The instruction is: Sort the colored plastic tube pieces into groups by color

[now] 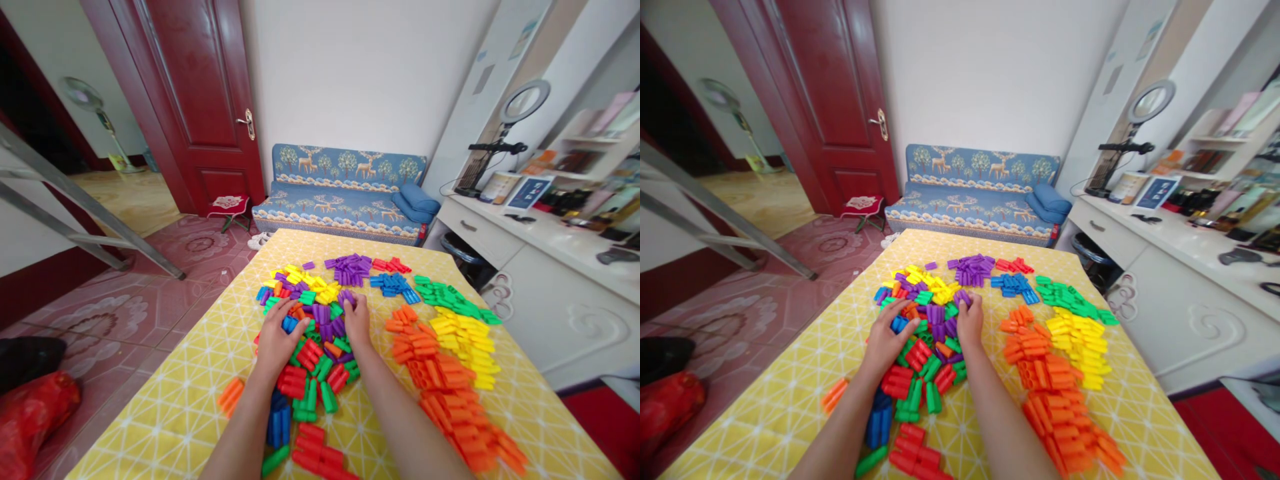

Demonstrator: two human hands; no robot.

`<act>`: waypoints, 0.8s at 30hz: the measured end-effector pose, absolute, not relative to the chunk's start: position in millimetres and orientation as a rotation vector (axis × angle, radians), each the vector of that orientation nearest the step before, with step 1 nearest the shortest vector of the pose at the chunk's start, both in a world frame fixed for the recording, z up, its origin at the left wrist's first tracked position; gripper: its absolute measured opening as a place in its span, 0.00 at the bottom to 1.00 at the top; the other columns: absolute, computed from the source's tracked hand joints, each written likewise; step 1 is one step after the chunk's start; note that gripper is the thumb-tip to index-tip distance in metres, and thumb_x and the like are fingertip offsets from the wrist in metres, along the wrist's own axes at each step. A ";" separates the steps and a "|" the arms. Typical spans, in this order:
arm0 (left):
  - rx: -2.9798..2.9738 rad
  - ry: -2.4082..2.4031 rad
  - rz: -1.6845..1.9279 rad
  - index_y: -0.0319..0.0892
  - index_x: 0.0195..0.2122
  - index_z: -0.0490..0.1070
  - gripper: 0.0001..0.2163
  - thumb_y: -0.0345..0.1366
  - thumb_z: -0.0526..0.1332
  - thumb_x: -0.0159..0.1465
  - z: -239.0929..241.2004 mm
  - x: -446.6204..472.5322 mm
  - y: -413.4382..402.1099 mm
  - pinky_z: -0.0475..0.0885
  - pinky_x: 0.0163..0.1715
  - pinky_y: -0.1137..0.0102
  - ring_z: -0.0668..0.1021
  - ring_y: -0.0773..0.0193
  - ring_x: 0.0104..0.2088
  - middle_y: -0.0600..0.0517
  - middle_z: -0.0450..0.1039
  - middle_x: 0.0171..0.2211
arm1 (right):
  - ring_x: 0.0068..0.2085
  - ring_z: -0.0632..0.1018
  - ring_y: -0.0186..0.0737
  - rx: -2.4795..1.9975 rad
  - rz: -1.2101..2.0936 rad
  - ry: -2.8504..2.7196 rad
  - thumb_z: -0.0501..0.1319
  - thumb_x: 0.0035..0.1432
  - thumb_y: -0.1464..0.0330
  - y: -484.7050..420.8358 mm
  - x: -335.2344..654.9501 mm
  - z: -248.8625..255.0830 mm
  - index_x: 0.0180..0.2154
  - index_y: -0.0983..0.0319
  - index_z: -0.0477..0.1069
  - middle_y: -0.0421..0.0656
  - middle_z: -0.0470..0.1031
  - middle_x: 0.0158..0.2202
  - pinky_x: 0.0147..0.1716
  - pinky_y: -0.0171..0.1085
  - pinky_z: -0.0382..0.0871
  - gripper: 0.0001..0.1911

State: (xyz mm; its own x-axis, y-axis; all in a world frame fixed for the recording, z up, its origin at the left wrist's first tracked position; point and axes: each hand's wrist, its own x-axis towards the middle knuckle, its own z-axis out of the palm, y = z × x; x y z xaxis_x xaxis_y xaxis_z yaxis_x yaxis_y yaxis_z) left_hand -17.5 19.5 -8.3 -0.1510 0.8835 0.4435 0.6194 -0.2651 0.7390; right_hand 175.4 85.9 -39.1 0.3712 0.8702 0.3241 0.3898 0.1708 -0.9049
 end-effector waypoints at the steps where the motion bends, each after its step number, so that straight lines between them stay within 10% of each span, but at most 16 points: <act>1: 1.846 1.712 1.378 0.44 0.49 0.72 0.20 0.46 0.63 0.58 -8.3 -17.4 19.2 0.64 0.57 0.55 0.71 0.53 0.55 0.45 0.70 0.52 | 0.41 0.76 0.45 -1.420 0.510 -1.255 0.52 0.55 0.61 83.9 167.8 -40.8 0.40 0.62 0.66 0.47 0.76 0.38 0.43 0.43 0.68 0.14; 14: 1.897 1.714 1.408 0.44 0.46 0.74 0.16 0.44 0.61 0.59 -9.6 -17.7 19.5 0.66 0.56 0.57 0.71 0.53 0.54 0.45 0.71 0.51 | 0.49 0.70 0.51 -1.825 0.058 -1.734 0.56 0.55 0.73 101.0 233.1 12.1 0.42 0.64 0.72 0.54 0.71 0.45 0.45 0.44 0.64 0.12; 24: 1.880 1.718 1.391 0.43 0.46 0.74 0.15 0.42 0.61 0.60 -8.7 -18.1 19.2 0.66 0.56 0.57 0.71 0.53 0.54 0.45 0.71 0.51 | 0.34 0.77 0.44 -1.975 0.147 -2.142 0.63 0.49 0.70 93.8 229.8 18.8 0.31 0.57 0.78 0.45 0.77 0.32 0.29 0.35 0.64 0.06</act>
State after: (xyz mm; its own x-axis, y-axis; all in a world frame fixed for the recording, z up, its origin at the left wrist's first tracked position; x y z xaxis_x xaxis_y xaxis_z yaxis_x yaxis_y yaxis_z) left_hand -18.1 19.2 -8.7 -0.1439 0.8700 0.4716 0.6422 -0.2804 0.7134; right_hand 229.8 93.8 18.8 -0.0699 0.9929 0.0960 0.9705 0.0900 -0.2239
